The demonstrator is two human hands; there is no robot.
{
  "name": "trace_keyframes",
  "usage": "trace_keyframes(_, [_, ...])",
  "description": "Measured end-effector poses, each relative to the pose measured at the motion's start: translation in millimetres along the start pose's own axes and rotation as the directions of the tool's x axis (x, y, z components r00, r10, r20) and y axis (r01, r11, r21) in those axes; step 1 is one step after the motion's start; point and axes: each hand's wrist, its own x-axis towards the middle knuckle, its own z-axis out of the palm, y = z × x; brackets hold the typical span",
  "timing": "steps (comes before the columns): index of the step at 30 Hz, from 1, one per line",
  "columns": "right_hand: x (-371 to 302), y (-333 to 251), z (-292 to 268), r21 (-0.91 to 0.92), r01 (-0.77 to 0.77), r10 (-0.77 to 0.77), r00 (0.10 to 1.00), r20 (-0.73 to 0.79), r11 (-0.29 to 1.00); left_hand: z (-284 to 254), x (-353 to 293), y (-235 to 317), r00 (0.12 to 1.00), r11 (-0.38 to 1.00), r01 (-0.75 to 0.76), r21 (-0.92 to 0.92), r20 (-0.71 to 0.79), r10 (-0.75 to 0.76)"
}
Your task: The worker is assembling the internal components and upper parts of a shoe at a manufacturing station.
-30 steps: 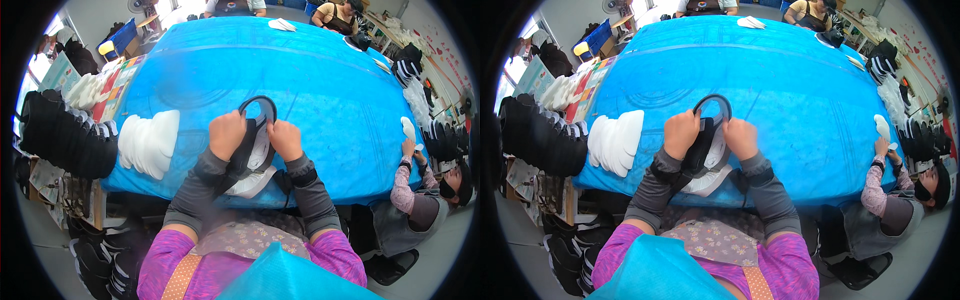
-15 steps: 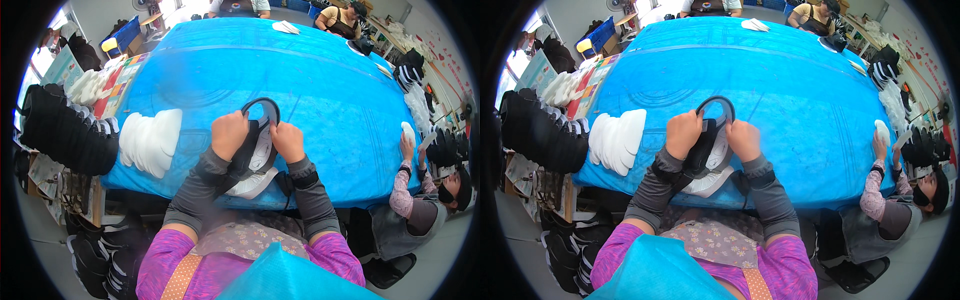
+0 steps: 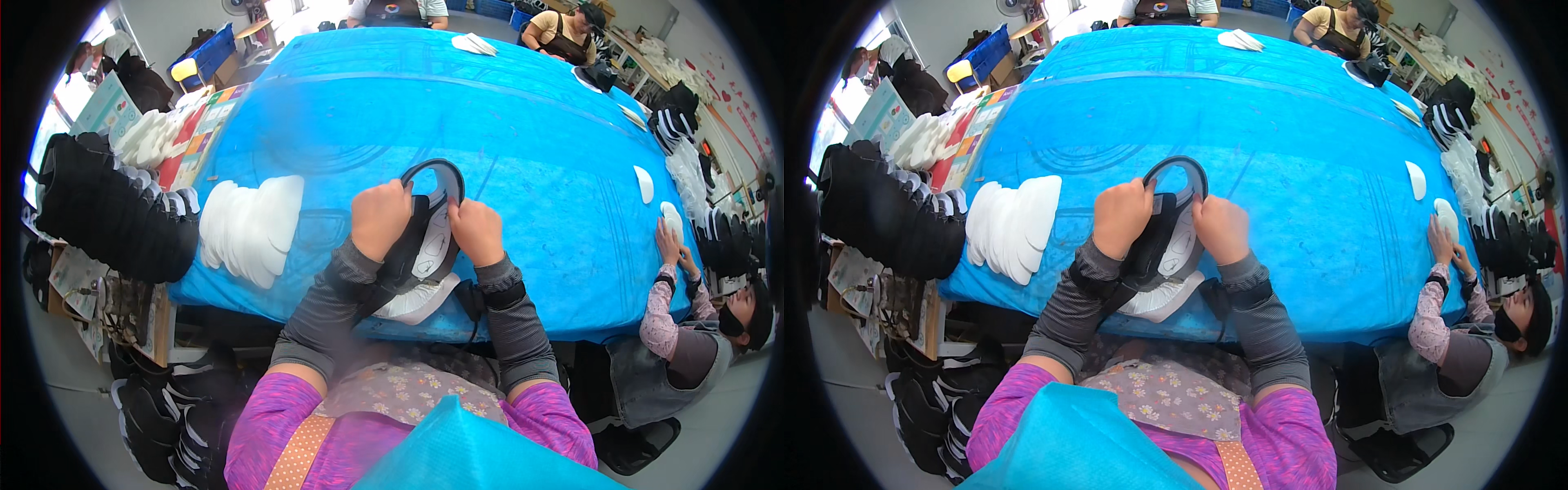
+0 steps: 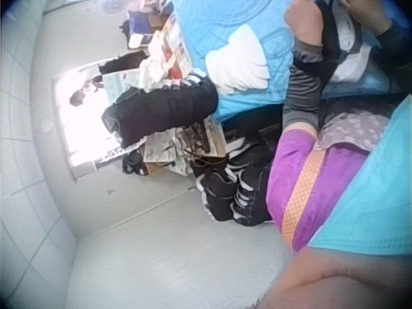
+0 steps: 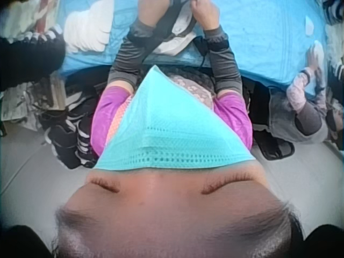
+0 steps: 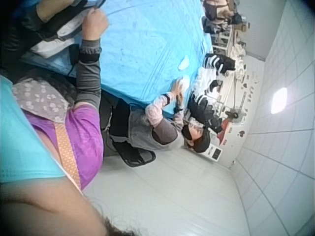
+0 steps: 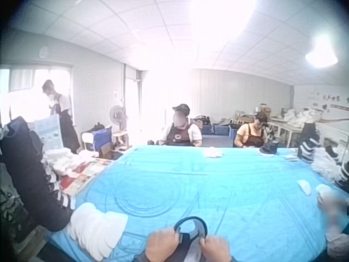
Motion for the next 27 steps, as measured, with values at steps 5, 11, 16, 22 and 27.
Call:
trace_keyframes(5, [1, 7, 7, -0.028, 0.010, -0.011, 0.999, -0.047, 1.000, -1, 2, 3, 1.000, 1.000, 0.008, 0.029, 0.020, -0.008])
trace_keyframes(11, [0, 0, -2, -0.009, -0.030, 0.031, 0.999, 0.039, 1.000, 4, -1, 0, 0.999, 1.000, -0.026, 0.015, -0.018, 0.026])
trace_keyframes(16, [-3, 2, 2, -0.052, 0.034, -0.036, 0.998, -0.043, 0.998, 0, 2, -4, 0.990, 0.992, 0.117, -0.039, 0.090, -0.113])
trace_keyframes(22, [0, 2, -4, -0.050, 0.043, -0.045, 0.998, -0.035, 0.998, -4, 9, -5, 0.990, 0.969, 0.122, -0.214, 0.089, -0.105])
trace_keyframes(27, [0, 1, -5, -0.047, 0.060, -0.062, 0.997, -0.050, 0.997, -2, 9, -5, 0.998, 0.970, 0.046, -0.239, -0.030, -0.054])
